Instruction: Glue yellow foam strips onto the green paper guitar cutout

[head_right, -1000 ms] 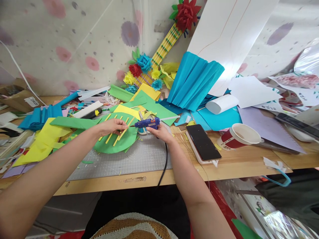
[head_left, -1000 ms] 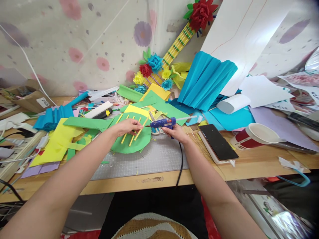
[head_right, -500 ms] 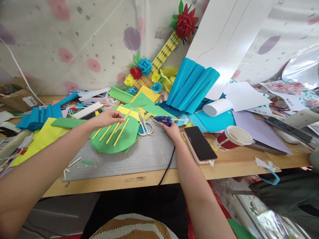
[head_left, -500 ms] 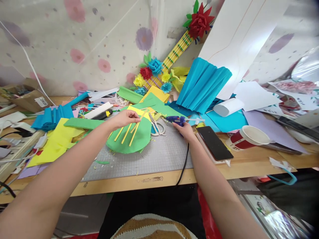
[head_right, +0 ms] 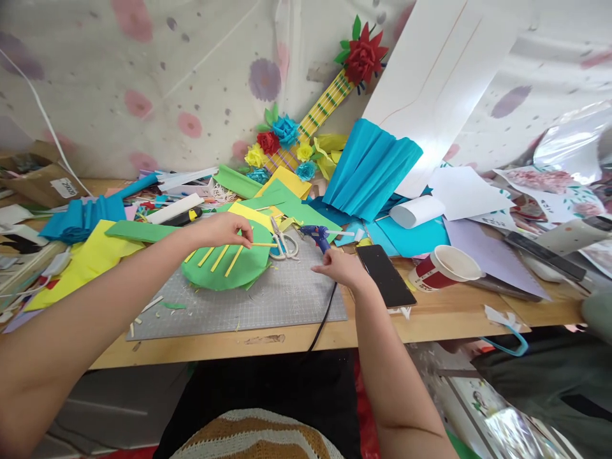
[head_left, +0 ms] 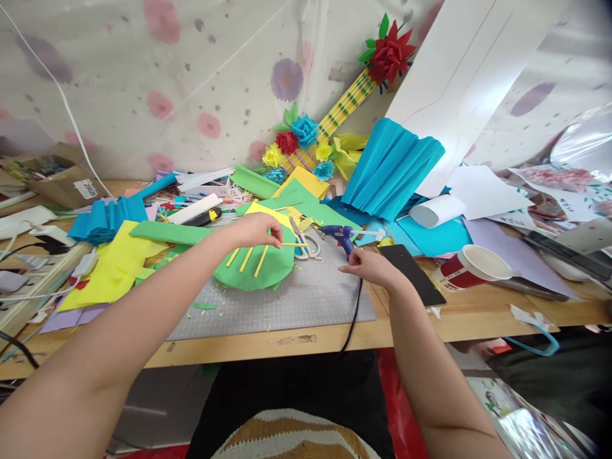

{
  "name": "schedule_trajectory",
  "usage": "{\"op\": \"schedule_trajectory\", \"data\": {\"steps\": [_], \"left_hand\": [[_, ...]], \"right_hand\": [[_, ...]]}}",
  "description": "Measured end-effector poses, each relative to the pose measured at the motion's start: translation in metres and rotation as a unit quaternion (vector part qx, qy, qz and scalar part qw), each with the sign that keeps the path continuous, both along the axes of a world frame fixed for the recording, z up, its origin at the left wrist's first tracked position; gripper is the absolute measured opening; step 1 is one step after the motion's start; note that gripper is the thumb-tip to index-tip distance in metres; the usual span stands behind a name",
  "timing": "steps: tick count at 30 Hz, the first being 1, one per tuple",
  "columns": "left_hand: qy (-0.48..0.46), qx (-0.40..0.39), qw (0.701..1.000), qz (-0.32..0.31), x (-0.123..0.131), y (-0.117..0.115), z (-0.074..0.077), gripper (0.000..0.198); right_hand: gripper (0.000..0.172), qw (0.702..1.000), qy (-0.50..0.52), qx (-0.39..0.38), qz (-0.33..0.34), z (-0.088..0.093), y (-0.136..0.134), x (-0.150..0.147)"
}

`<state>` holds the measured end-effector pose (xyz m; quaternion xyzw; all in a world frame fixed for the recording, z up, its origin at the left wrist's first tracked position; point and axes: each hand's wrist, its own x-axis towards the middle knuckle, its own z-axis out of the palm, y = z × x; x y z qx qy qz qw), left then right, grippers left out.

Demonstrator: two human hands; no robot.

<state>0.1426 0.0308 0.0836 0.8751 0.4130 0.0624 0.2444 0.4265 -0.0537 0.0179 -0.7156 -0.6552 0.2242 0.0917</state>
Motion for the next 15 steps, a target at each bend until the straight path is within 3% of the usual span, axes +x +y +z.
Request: {"op": "schedule_trajectory", "data": {"steps": [4, 7, 10, 12, 15], "left_hand": [[0.088, 0.048, 0.995, 0.02, 0.01, -0.004, -0.001, 0.008], [0.151, 0.063, 0.984, 0.076, 0.015, -0.009, -0.003, 0.014], [0.155, 0.042, 0.978, 0.13, 0.015, -0.011, -0.007, 0.02], [0.131, 0.016, 0.976, 0.17, 0.013, -0.011, -0.011, 0.022], [0.073, -0.022, 0.968, 0.238, 0.011, -0.012, -0.017, 0.022]], "right_hand": [[0.03, 0.968, 0.19, 0.119, 0.111, 0.019, 0.014, -0.036], [0.022, 0.946, 0.232, 0.175, 0.14, 0.023, 0.04, -0.063], [0.015, 0.935, 0.219, 0.191, 0.202, 0.022, 0.063, -0.081], [0.013, 0.935, 0.22, 0.195, 0.2, 0.019, 0.074, -0.088], [0.011, 0.95, 0.229, 0.188, 0.103, 0.01, 0.083, -0.092]]}}
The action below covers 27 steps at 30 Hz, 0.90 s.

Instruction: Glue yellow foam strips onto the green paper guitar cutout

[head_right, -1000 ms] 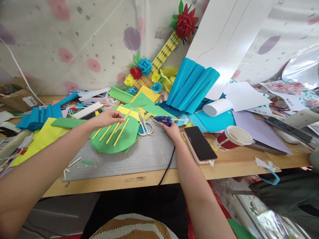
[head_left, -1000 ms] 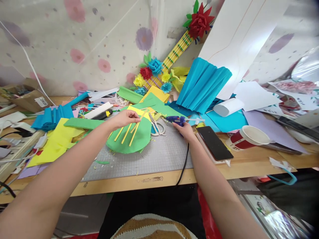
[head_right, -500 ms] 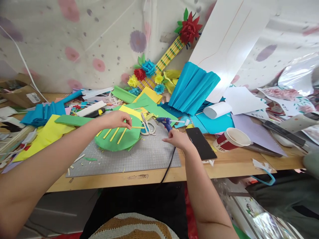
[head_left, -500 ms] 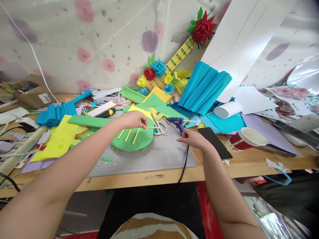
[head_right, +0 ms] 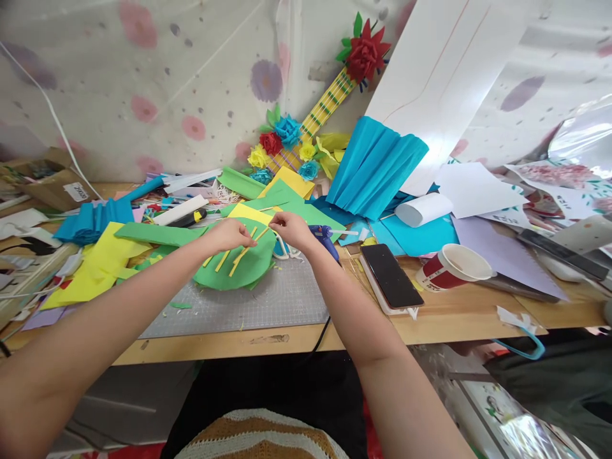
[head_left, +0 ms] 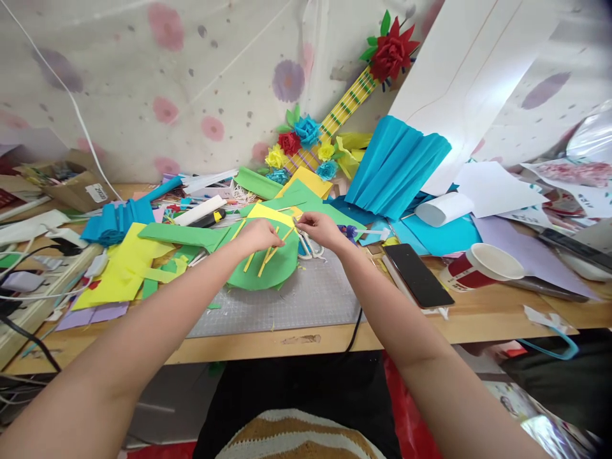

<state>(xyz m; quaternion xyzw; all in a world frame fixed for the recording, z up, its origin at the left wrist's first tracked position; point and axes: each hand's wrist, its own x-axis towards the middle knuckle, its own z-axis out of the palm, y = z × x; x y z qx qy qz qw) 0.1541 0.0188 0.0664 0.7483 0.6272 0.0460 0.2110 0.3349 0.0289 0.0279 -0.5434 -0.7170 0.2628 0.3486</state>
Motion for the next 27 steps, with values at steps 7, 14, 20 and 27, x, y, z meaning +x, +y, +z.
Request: {"op": "schedule_trajectory", "data": {"steps": [7, 14, 20, 27], "left_hand": [[-0.064, -0.022, 0.993, 0.099, 0.006, -0.013, -0.012, 0.024], [-0.008, -0.032, 0.994, 0.108, 0.007, -0.013, -0.018, 0.023], [0.017, -0.041, 0.993, 0.112, 0.011, -0.012, -0.016, 0.023], [0.023, -0.036, 0.993, 0.113, 0.011, -0.011, -0.021, 0.023]], "right_hand": [[0.022, 0.977, 0.187, -0.039, -0.092, -0.031, 0.005, -0.007], [0.021, 0.961, 0.229, 0.035, -0.153, -0.06, -0.011, -0.01], [0.019, 0.969, 0.194, 0.023, -0.151, -0.064, -0.014, -0.008], [0.019, 0.975, 0.182, 0.004, -0.131, -0.069, -0.013, -0.008]]}}
